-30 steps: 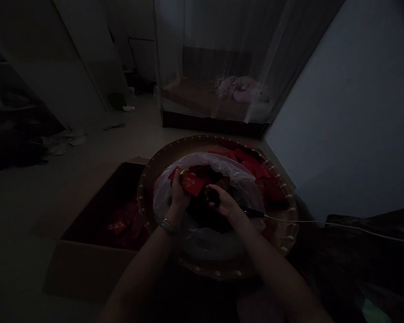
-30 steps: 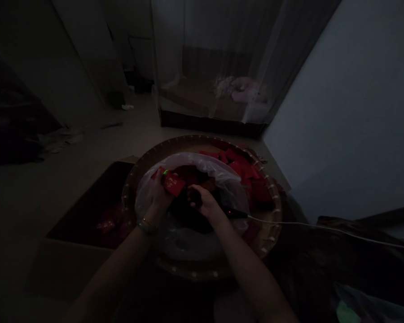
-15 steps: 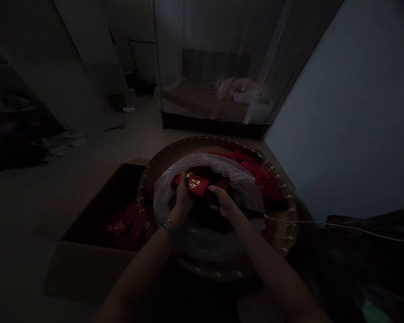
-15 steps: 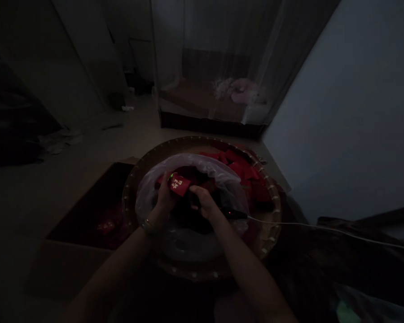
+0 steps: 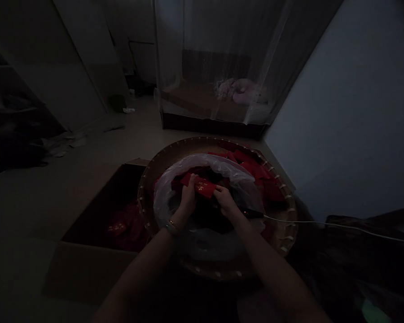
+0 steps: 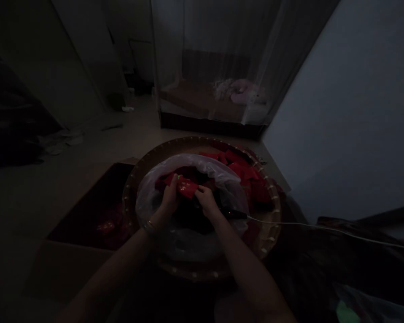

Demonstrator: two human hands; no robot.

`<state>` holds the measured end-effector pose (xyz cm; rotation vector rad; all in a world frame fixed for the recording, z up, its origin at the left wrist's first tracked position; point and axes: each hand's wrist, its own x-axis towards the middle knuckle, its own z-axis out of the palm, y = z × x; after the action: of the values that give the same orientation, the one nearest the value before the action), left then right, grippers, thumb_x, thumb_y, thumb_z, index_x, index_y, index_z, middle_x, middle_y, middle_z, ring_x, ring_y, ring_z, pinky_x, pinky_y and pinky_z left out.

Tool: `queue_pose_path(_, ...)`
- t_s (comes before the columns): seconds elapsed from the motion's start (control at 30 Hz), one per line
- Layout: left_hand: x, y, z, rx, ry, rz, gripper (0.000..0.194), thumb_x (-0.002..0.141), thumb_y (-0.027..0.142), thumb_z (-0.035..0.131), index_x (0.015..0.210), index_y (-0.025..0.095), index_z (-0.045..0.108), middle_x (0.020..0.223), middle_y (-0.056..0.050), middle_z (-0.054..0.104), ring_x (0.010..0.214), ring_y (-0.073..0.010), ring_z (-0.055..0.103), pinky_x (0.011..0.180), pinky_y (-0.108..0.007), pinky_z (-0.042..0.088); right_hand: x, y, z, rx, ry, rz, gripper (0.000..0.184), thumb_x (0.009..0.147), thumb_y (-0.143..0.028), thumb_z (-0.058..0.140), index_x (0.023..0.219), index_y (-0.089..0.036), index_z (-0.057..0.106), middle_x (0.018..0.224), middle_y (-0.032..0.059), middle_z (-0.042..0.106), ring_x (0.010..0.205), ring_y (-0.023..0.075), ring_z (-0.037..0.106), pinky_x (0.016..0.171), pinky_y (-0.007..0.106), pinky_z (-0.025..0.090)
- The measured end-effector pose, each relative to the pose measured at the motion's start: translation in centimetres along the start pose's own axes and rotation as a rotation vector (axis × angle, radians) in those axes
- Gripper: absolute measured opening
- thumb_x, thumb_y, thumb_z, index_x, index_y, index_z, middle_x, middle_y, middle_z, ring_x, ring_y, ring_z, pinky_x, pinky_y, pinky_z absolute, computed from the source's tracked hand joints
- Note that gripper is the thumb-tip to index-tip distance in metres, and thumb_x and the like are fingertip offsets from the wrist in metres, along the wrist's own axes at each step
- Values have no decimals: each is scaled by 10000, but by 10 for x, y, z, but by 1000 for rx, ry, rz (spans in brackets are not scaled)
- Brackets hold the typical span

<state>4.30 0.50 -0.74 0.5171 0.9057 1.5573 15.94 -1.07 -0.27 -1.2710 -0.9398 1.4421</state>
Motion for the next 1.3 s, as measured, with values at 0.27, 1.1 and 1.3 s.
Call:
queue_pose_path(0.27, -27, 13, 1, 695, -343, 678, 527, 563, 241, 793, 1057, 231, 609, 1160, -99, 562, 1153, -299, 445, 1016, -411, 294, 14, -5, -26, -303, 123, -205, 162, 555, -313, 587, 588, -156, 614, 491, -40, 514, 471, 92, 425, 446, 213, 316)
queue_pose_path(1.1, -15, 4, -3, 1038, -377, 395, 182, 699, 160, 581, 815, 166, 721, 695, -22, 708, 606, -137, 633, 569, -207, 456, -7, -38, -44, 68, -176, 34, 238, 678, -353, 643, 609, -170, 507, 480, -57, 468, 382, 51, 377, 301, 149, 200)
queue_pose_path(1.3, -17, 0, 3, 900, -372, 216, 188, 673, 164, 573, 797, 122, 708, 655, -30, 687, 535, -115, 602, 480, -178, 429, -7, -47, -30, 853, 94, 19, 165, 790, -268, 500, 638, -203, 509, 536, -37, 581, 515, 87, 566, 449, 182, 457)
